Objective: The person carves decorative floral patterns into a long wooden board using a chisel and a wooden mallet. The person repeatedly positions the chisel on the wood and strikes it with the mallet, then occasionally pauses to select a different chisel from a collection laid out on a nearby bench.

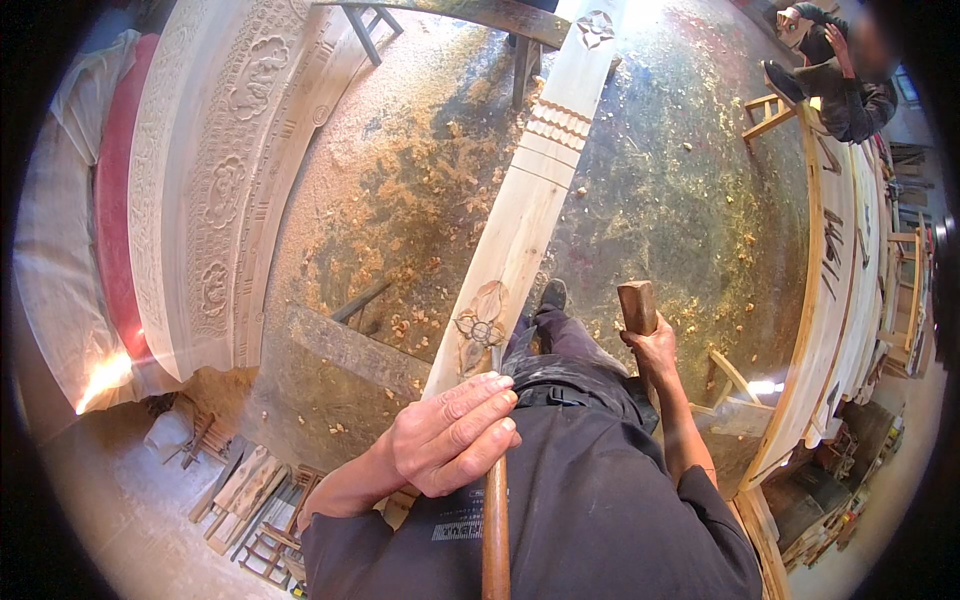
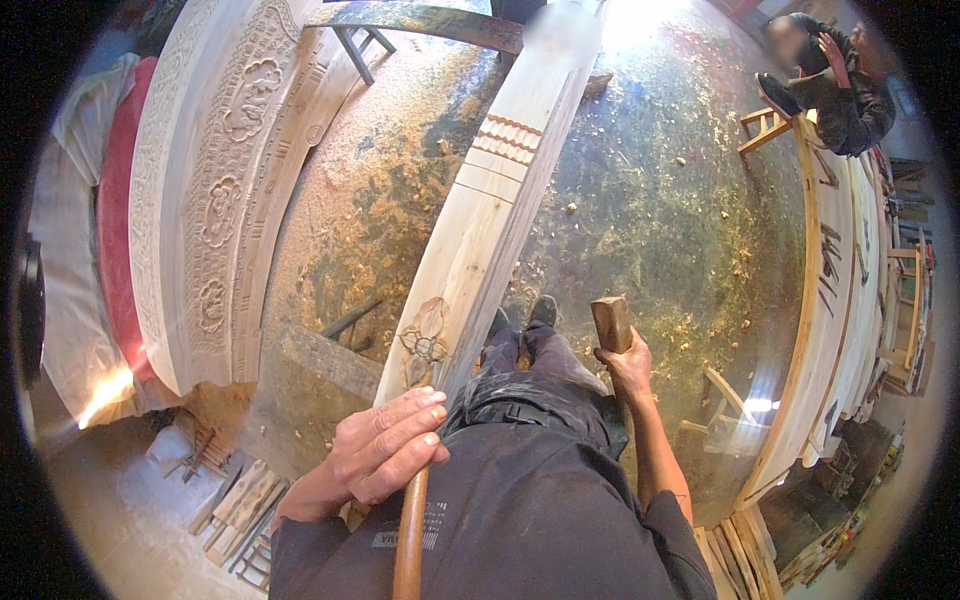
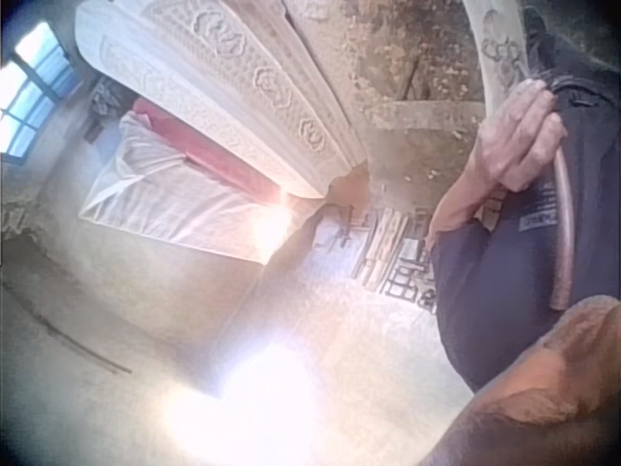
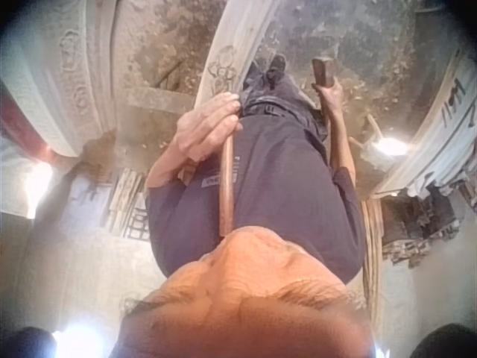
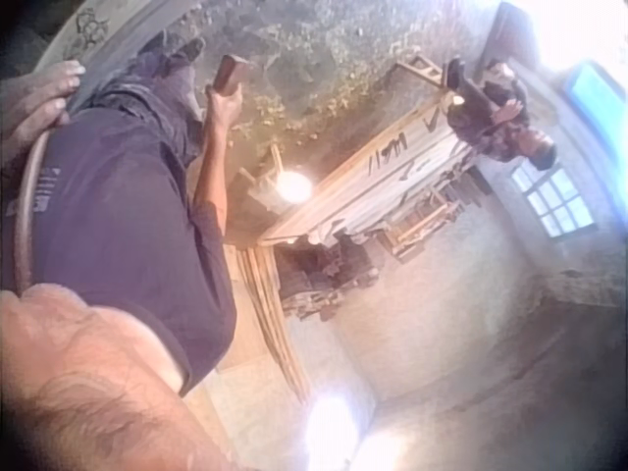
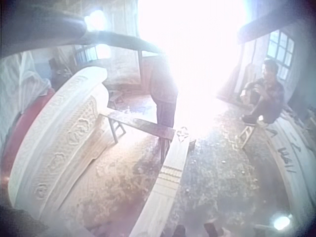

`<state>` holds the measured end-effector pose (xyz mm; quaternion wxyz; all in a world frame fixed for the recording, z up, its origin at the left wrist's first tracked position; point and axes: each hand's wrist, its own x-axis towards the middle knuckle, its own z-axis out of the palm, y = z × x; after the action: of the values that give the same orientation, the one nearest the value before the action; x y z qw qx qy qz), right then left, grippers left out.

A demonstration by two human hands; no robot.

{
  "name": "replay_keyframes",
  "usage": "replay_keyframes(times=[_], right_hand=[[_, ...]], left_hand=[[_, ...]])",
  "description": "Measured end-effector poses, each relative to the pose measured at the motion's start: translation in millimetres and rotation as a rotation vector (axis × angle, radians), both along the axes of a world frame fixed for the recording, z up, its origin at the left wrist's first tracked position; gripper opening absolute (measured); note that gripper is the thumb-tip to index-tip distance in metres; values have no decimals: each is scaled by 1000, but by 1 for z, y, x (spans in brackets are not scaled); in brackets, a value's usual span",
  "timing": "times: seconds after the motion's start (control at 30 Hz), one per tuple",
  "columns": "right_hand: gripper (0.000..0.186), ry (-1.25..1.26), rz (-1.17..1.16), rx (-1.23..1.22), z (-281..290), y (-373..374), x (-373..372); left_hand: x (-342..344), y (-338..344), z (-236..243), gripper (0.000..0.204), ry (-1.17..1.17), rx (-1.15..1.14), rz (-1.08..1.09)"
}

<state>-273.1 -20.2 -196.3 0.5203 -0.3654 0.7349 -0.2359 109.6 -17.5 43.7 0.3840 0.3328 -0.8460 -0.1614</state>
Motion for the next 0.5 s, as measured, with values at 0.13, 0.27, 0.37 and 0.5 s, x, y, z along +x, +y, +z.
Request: replay_keyframes(times=[0.13,0.27,0.37,0.5], right_hand=[[43,39,29,21,-3,1,-1],[44,71,38,61,-2,-1,-4],[47,82,44,55,-8,2,-8],[55,183,155,-13,-18,2,-18]], left_hand=[[0,0,0,28,0,-3,1],[-1,-1,0,27,-9,-15,4],[-2,-2,0,27,-7,-28,6],[-4,-2,-1,29,34,-10,45]])
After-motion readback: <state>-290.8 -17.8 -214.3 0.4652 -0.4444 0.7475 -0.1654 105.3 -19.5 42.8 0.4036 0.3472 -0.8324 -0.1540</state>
